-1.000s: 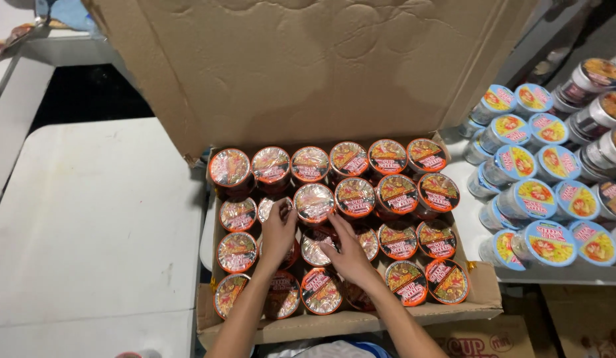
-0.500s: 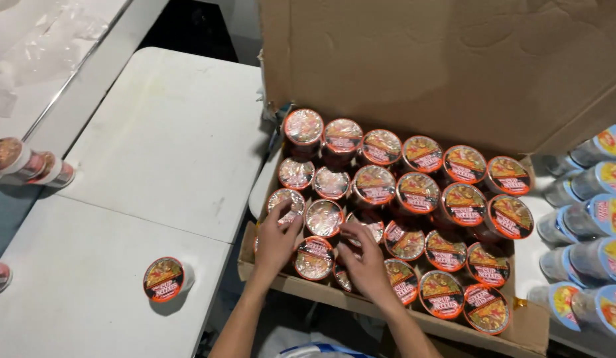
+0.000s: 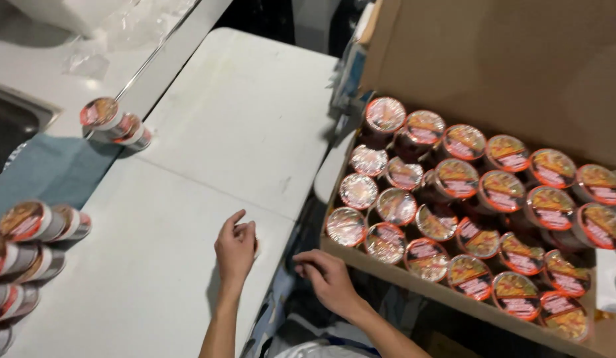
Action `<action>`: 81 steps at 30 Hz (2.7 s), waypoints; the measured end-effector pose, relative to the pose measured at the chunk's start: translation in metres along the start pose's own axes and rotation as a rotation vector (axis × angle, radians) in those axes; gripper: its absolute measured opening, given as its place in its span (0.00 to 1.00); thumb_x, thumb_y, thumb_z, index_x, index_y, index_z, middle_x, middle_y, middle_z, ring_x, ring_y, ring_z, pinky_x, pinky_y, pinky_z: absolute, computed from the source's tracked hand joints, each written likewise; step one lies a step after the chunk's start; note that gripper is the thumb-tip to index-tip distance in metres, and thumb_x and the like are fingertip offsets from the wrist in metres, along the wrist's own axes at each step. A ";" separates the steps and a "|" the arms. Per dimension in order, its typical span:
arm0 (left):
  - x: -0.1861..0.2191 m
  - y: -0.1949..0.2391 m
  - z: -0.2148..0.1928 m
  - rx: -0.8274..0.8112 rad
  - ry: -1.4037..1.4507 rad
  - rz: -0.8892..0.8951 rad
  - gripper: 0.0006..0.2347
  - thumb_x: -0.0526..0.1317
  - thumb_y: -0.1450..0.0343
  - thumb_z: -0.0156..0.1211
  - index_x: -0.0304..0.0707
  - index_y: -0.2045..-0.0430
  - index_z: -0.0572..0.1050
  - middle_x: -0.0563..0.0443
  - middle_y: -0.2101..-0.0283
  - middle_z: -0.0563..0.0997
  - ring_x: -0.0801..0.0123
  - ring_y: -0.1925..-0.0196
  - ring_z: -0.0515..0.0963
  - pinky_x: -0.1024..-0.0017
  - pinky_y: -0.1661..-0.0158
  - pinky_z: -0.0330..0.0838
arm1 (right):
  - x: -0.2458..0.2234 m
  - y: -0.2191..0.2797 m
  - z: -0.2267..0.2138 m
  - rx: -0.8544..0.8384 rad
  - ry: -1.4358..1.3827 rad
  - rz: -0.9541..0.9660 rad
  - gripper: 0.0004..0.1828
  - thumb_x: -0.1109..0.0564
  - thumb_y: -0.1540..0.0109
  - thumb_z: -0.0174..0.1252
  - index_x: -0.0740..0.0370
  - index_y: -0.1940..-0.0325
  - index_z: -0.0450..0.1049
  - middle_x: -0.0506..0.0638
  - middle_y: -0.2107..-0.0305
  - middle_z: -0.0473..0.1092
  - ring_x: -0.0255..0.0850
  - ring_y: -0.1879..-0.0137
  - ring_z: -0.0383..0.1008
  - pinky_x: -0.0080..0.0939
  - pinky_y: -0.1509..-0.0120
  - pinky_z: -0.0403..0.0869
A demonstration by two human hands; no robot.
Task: Sorting and packing individual cups of instant noodles into a box.
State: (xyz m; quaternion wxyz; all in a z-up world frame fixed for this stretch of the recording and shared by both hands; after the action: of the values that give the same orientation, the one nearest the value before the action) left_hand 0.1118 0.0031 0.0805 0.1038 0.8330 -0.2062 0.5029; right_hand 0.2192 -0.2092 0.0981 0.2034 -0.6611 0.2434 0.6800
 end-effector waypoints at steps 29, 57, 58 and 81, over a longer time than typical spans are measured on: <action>0.048 -0.008 -0.082 -0.355 0.314 -0.190 0.18 0.35 0.25 0.52 0.38 0.39 0.71 0.44 0.60 0.87 0.68 0.71 0.88 0.71 0.68 0.82 | -0.054 -0.020 0.078 0.163 0.162 -0.188 0.28 0.64 0.34 0.55 0.64 0.29 0.64 0.54 0.39 0.65 0.42 0.38 0.73 0.38 0.37 0.74; 0.163 -0.074 0.280 -0.915 0.298 -0.075 0.17 0.32 0.25 0.50 0.33 0.39 0.66 0.38 0.59 0.85 0.59 0.69 0.89 0.69 0.68 0.84 | -0.004 -0.073 -0.202 0.564 0.416 0.067 0.39 0.57 0.39 0.60 0.64 0.25 0.56 0.59 0.26 0.54 0.50 0.22 0.55 0.44 0.23 0.58; 0.160 -0.074 0.285 -0.915 0.297 -0.080 0.17 0.32 0.25 0.50 0.33 0.39 0.66 0.38 0.59 0.85 0.59 0.69 0.89 0.69 0.68 0.84 | -0.003 -0.073 -0.205 0.561 0.415 0.072 0.39 0.57 0.39 0.60 0.64 0.25 0.56 0.59 0.26 0.54 0.50 0.22 0.55 0.44 0.23 0.58; 0.141 -0.077 0.312 -0.923 0.221 -0.021 0.21 0.37 0.24 0.51 0.34 0.34 0.61 0.35 0.59 0.86 0.61 0.67 0.89 0.72 0.70 0.80 | 0.008 -0.076 -0.211 0.492 0.438 0.158 0.40 0.54 0.38 0.61 0.63 0.24 0.53 0.60 0.27 0.53 0.51 0.23 0.55 0.45 0.25 0.59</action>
State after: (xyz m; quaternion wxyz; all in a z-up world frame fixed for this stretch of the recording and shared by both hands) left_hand 0.4520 -0.0806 0.0602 0.4895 0.6433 -0.3875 0.4432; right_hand 0.4332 -0.2749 0.0834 0.2466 -0.7017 0.4885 0.4562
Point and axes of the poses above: each hand's wrist, its own y-axis away from the middle knuckle, its own z-axis out of the palm, x = y × z, the point moved 1 cm from there along -y, towards the middle knuckle
